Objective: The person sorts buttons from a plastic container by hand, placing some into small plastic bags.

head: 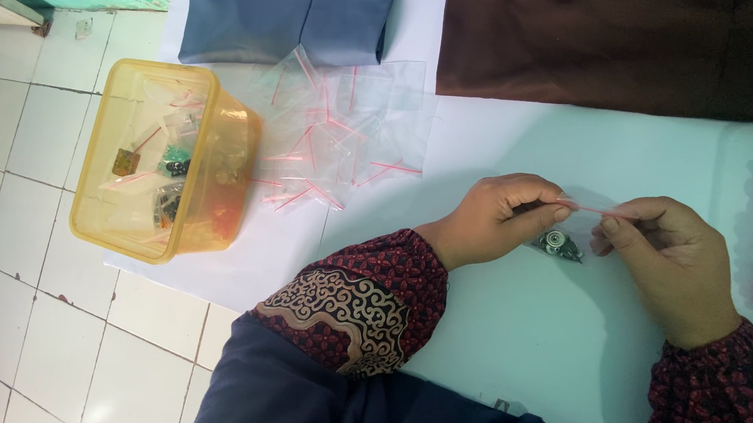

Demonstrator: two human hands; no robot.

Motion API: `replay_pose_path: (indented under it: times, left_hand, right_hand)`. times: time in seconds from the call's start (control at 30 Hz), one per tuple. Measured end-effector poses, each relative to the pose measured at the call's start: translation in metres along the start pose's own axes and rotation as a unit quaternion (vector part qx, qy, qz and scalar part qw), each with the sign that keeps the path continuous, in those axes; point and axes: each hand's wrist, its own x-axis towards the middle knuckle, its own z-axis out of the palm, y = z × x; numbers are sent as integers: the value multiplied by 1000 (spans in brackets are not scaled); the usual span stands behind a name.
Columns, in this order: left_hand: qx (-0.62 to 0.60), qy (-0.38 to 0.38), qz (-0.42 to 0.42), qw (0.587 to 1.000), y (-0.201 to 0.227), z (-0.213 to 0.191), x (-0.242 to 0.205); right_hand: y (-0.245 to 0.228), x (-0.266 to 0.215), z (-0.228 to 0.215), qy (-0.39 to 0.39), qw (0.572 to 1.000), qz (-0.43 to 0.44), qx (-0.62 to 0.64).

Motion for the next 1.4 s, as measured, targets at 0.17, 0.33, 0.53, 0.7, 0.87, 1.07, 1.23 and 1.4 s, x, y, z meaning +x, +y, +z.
replay_pose_path:
  times: [0.17, 0.33, 0.53, 0.7, 0.87, 1.07, 1.23, 1.4]
  left_hand:
    - [54, 47, 71, 995, -3, 0, 2]
    - [179, 4, 305, 935, 10, -22, 5]
    - [322, -190, 289, 881, 3, -46, -23]
    - [341, -138, 295, 882, 9, -41, -19]
    - [462, -131, 297, 825, 8, -36, -19]
    - [496, -108, 279, 815, 6, -29, -19]
    - [527, -82, 262, 804, 9, -30, -18]
    - [530, -82, 262, 803, 11, -29, -17]
  right_hand:
    - [20, 0, -5, 21, 992, -120, -31]
    - [25, -1, -23, -14, 896, -378, -232]
    - [39, -5, -30, -218, 850, -331, -346]
    - [38, -2, -32, -135, 863, -312, -374]
    - [37, -2, -20, -64, 845, -314, -427]
    - [28, 1, -4, -74, 825, -306, -469]
    - [36, 0, -13, -26, 839, -316, -443]
    - [33, 3, -10, -37, 817, -330, -471]
